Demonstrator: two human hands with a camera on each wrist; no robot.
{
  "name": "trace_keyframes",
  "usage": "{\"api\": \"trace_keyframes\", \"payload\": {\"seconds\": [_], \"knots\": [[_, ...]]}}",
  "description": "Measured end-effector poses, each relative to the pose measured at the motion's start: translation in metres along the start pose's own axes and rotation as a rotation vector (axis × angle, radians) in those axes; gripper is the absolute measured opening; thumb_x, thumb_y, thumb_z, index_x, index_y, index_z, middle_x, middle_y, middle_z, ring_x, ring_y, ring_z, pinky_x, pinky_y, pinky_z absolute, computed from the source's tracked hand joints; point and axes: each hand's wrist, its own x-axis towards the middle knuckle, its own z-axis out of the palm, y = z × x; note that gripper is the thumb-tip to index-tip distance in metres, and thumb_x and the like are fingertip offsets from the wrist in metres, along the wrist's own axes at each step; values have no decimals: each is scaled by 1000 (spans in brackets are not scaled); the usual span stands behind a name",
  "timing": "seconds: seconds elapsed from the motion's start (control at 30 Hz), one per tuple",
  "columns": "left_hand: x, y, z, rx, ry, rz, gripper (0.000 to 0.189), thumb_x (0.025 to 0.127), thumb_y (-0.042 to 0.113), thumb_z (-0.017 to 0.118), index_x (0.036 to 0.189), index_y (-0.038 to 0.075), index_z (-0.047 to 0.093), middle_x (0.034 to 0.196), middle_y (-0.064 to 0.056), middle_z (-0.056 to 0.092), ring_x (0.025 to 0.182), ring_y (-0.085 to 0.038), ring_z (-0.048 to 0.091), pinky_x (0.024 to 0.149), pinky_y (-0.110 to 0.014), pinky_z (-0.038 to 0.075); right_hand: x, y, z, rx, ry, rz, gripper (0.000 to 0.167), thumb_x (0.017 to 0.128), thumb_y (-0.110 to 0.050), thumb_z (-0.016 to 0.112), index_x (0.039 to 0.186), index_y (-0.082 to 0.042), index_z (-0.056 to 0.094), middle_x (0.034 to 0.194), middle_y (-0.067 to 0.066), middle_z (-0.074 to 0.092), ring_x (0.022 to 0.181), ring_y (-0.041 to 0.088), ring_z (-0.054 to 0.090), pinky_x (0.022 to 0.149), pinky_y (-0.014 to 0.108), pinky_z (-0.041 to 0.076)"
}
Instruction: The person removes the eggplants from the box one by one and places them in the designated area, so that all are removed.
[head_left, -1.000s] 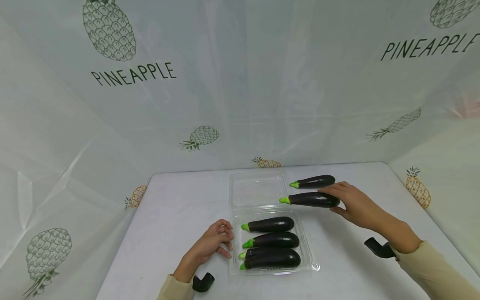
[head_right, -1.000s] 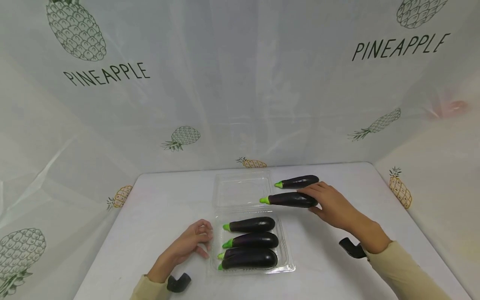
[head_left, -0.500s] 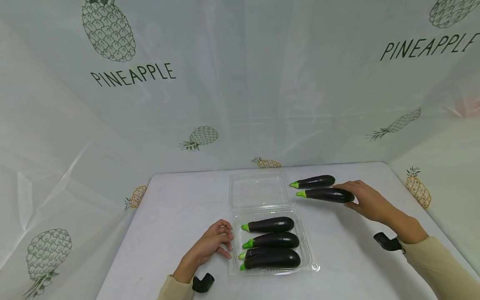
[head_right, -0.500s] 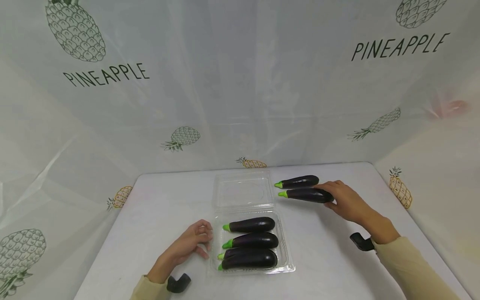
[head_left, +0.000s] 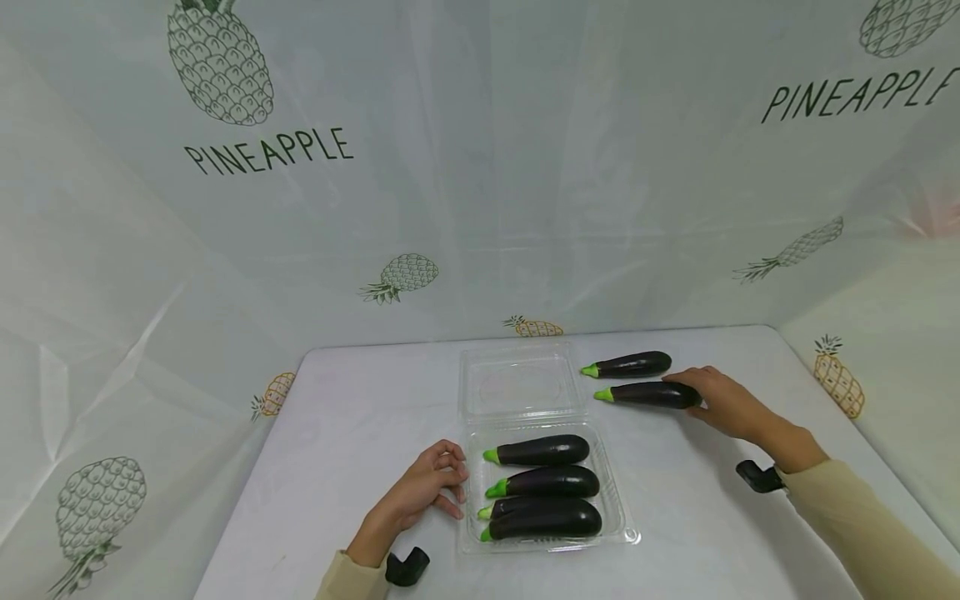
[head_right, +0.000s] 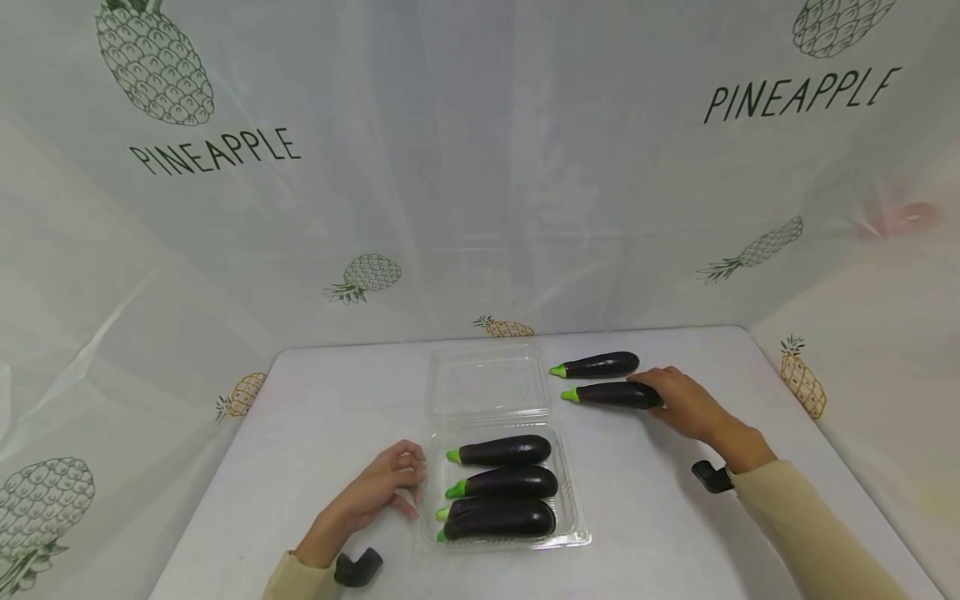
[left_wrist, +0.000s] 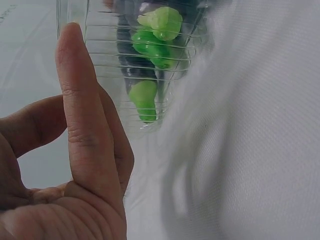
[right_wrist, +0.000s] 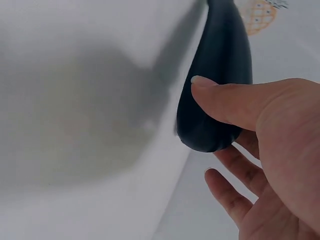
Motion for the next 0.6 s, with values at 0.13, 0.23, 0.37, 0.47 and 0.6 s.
{"api": "trace_keyframes", "payload": {"seconds": [0.13, 0.23, 0.37, 0.47, 0.6], "knots": [[0, -1, -1, 1, -2, -1, 26, 103, 2, 58, 123, -5, 44, 94, -5, 55, 70, -15, 63, 56, -30, 63, 4, -1, 5, -16, -22, 10, 57, 76, 11, 87, 128, 8, 66, 121, 25, 71, 108, 46, 65, 91, 61, 58], [2, -3, -1, 2, -2, -1, 27, 103, 2, 58, 124, -6, 43, 95, -5, 55, 70, -15, 63, 56, -30, 63, 6, -2, 9, -43, -25, 22, 57, 76, 10, 88, 128, 8, 64, 120, 28, 70, 108, 48, 66, 90, 62, 58], [3, -5, -1, 0, 1, -3, 26, 103, 2, 58, 124, -5, 44, 95, -5, 55, 70, -15, 63, 55, -30, 63, 8, -2, 14, -76, -18, 31, 58, 75, 9, 88, 128, 9, 63, 119, 29, 69, 108, 49, 65, 88, 63, 58], [4, -6, -1, 0, 1, -1, 26, 103, 2, 58, 123, -5, 44, 95, -5, 55, 70, -15, 63, 55, -31, 63, 8, -1, 19, -107, -5, 32, 58, 75, 9, 88, 127, 8, 63, 118, 29, 68, 108, 50, 65, 87, 64, 58], [4, -6, -2, 1, 1, 0, 26, 103, 2, 58, 123, -5, 44, 95, -5, 55, 70, -15, 63, 56, -30, 63, 9, 0, 25, -143, 11, 43, 57, 76, 8, 88, 128, 7, 64, 119, 28, 67, 107, 49, 64, 86, 64, 57]]}}
